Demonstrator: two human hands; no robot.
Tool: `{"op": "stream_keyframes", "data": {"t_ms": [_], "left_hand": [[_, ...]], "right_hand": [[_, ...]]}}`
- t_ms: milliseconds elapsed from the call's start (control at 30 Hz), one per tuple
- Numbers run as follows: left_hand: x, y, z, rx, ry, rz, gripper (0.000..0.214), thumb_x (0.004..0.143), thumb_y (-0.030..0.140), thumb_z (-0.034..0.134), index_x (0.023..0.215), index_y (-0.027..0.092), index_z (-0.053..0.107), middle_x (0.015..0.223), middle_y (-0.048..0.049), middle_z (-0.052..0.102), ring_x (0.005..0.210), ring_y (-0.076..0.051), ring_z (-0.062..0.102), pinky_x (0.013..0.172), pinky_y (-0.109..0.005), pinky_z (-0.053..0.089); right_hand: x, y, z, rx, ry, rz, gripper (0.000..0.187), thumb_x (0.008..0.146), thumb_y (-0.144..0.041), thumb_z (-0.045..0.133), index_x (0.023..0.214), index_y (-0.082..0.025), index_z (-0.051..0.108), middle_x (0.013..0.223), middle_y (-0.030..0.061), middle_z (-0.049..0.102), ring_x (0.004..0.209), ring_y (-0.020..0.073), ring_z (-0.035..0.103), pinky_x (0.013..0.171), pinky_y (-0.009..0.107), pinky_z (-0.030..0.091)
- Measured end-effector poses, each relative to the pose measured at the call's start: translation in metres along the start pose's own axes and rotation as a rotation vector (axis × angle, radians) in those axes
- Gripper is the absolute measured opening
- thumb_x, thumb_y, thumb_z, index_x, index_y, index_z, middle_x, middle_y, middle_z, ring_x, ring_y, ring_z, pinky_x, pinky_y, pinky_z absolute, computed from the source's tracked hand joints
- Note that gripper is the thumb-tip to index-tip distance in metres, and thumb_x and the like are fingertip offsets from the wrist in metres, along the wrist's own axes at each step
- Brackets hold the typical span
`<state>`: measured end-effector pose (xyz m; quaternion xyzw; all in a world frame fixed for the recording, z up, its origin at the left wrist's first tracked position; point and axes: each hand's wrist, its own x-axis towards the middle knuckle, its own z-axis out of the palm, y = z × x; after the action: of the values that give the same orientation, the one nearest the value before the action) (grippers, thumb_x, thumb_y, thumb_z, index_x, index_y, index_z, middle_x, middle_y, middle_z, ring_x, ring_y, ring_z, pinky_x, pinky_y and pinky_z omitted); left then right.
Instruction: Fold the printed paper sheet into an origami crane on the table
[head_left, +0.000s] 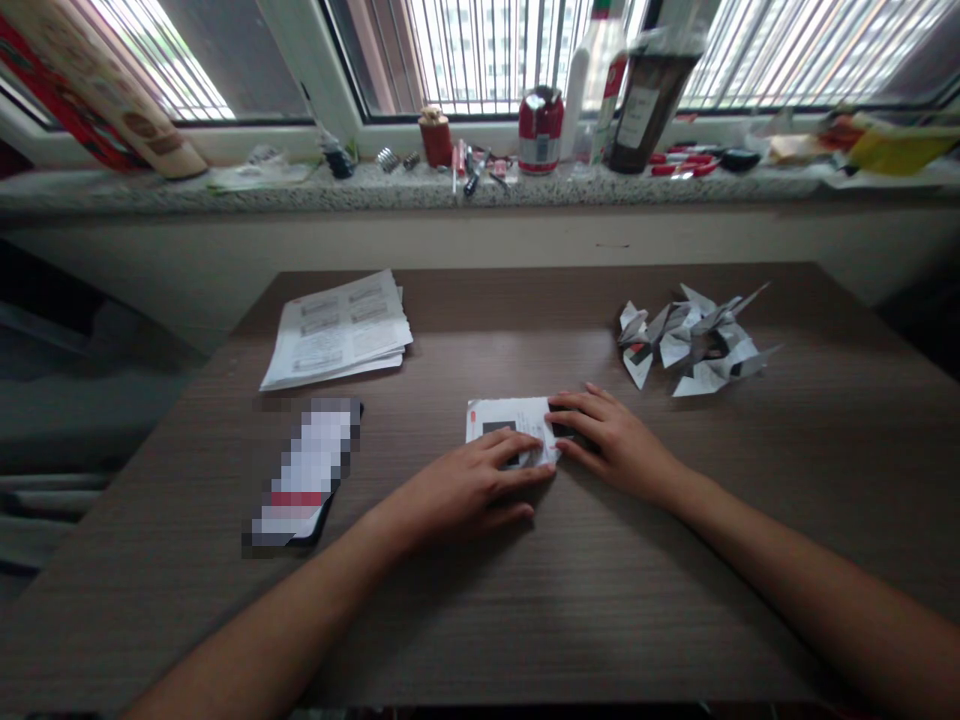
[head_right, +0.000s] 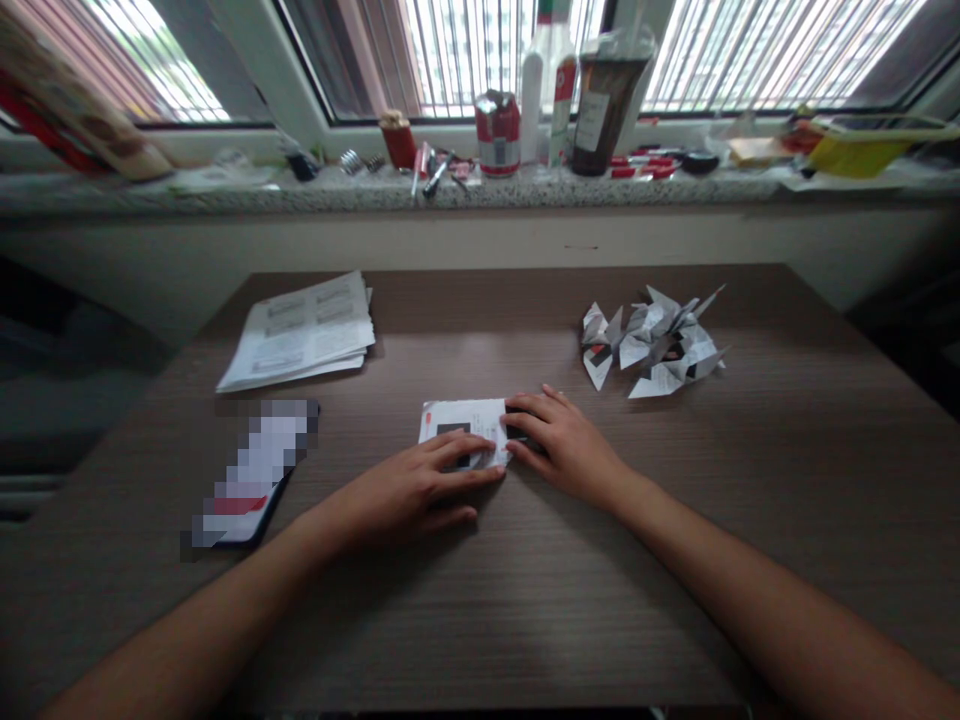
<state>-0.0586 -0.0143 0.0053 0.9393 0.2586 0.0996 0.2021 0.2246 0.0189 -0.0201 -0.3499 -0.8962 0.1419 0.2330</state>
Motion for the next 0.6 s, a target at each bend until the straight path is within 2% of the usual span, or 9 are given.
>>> {"op": "stream_keyframes", "data": {"t_ms": [267, 433, 600], "left_hand": [[0.0006, 0.001, -0.0002, 0.025, -0.001, 0.003, 0.051, 0.104, 0.034, 0.065, 0.153, 0.029, 0.052, 0.159, -0.0118, 0.048, 0.145, -0.032, 0.048, 0.118, -0.051, 0.046], [0.0003, 0.0003, 0.0012, 0.054, -0.016, 0.0, 0.051, 0.105, 0.037, 0.062, 0.153, 0.027, 0.051, 0.159, -0.0125, 0.048, 0.145, -0.033, 0.048, 0.118, -0.051, 0.047], [-0.002, 0.0011, -0.0012, 0.065, -0.043, 0.005, 0.052, 0.105, 0.04, 0.061, 0.154, 0.027, 0.05, 0.163, -0.0115, 0.044, 0.146, -0.033, 0.047, 0.121, -0.051, 0.043]], "right_hand": [[0.0011, -0.0041, 0.002, -0.043, 0.0, 0.024, 0.03, 0.102, -0.029, 0.063, 0.132, -0.028, 0.066, 0.142, 0.0095, 0.065, 0.135, 0.0276, 0.06, 0.123, 0.062, 0.035], [-0.0009, -0.0027, 0.0038, -0.102, 0.007, -0.021, 0.021, 0.104, -0.027, 0.061, 0.121, -0.024, 0.071, 0.145, 0.0111, 0.065, 0.138, 0.0289, 0.059, 0.122, 0.063, 0.036], [-0.0019, -0.0026, 0.0046, -0.117, 0.032, -0.044, 0.019, 0.103, -0.026, 0.062, 0.117, -0.023, 0.073, 0.145, 0.012, 0.066, 0.14, 0.0292, 0.058, 0.122, 0.061, 0.038]]}}
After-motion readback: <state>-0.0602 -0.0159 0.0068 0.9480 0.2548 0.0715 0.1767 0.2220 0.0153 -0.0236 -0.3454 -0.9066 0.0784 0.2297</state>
